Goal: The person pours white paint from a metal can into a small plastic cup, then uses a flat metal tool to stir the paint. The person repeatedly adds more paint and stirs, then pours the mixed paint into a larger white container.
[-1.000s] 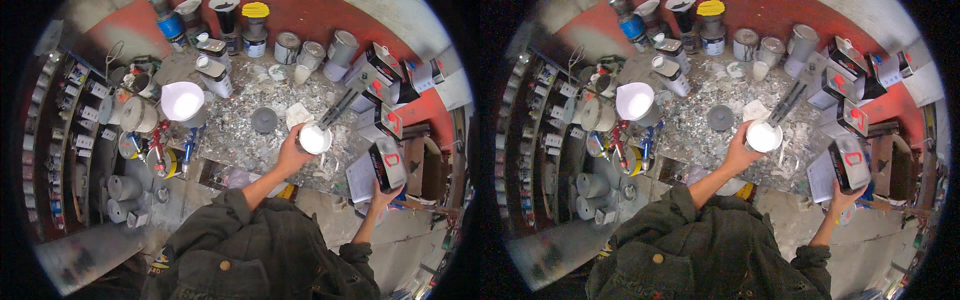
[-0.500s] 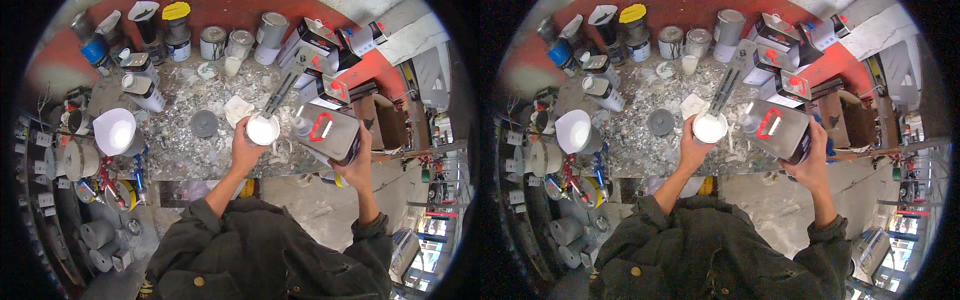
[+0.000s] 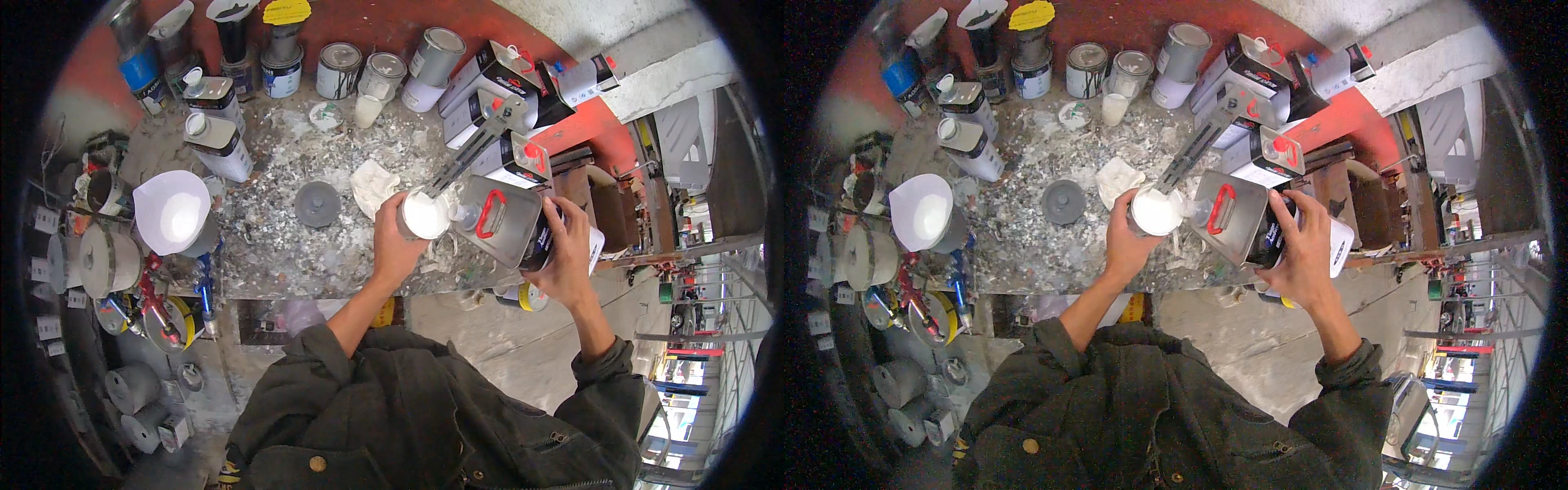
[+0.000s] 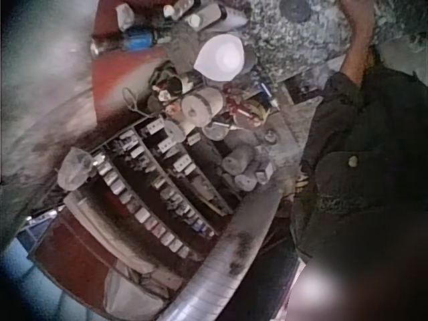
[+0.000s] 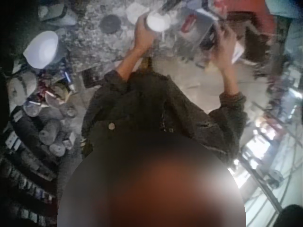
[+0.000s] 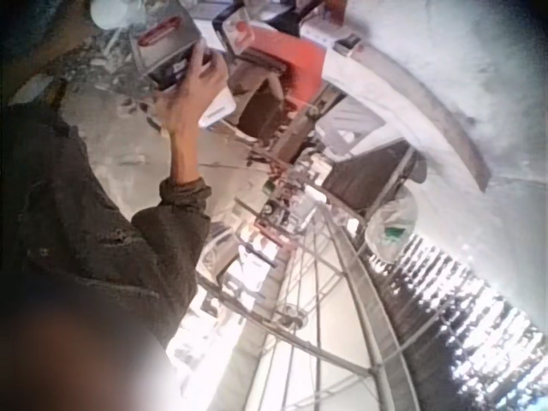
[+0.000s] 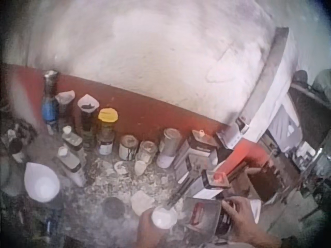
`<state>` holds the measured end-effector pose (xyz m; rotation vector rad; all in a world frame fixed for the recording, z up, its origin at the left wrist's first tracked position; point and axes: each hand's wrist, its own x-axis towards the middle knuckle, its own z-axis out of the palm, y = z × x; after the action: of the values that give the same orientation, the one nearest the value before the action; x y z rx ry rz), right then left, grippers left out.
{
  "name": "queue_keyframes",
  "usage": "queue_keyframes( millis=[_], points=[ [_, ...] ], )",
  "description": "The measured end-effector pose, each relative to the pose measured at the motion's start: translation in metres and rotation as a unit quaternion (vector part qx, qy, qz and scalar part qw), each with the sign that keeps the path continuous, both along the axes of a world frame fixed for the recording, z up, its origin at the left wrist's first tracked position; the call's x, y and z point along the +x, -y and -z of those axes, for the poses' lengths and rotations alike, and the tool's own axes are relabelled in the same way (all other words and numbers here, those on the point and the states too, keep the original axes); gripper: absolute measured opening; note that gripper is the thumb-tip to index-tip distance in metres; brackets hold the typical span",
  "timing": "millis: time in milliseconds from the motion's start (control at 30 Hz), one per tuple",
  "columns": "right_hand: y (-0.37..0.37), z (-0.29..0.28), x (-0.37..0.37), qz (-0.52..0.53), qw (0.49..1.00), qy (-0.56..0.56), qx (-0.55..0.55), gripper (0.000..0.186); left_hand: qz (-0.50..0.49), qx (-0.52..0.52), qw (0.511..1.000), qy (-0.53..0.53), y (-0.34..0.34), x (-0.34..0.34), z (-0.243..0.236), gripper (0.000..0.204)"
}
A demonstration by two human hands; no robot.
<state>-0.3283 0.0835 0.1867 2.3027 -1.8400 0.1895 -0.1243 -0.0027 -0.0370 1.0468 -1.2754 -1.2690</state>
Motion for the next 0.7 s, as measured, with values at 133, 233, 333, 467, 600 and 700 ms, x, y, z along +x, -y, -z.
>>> queue_keyframes(
  millis=[133, 233, 333, 467, 600, 700],
  points=[
    [0.0039, -0.0022, 0.0018, -0.008, 1.0, 0.001, -0.004, 0.118, -0.001, -0.005, 1.0, 0.012, 0.0014, -0.0007, -0.0003, 0.082],
    [0.0057, -0.0034, 0.0021, -0.011, 1.0, 0.003, -0.003, 0.12, 0.002, -0.004, 1.0, 0.015, 0.0033, -0.0021, -0.0002, 0.083],
    [0.0063, -0.0046, 0.0021, -0.008, 1.0, -0.006, 0.004, 0.12, -0.001, -0.008, 1.0, 0.003, 0.0045, -0.003, 0.0005, 0.083],
    [0.0071, -0.006, 0.0023, -0.008, 1.0, -0.006, 0.003, 0.122, -0.006, -0.017, 1.0, 0.0, 0.0054, -0.0037, 0.0015, 0.082],
    [0.0082, -0.0077, 0.003, -0.008, 1.0, -0.025, -0.001, 0.123, -0.007, -0.015, 1.0, 0.001, 0.006, -0.0038, 0.0017, 0.083],
    [0.0081, -0.0093, 0.0034, -0.009, 0.999, -0.03, 0.0, 0.123, -0.003, -0.008, 1.0, 0.004, 0.0058, -0.0042, 0.0018, 0.084]
  ],
)
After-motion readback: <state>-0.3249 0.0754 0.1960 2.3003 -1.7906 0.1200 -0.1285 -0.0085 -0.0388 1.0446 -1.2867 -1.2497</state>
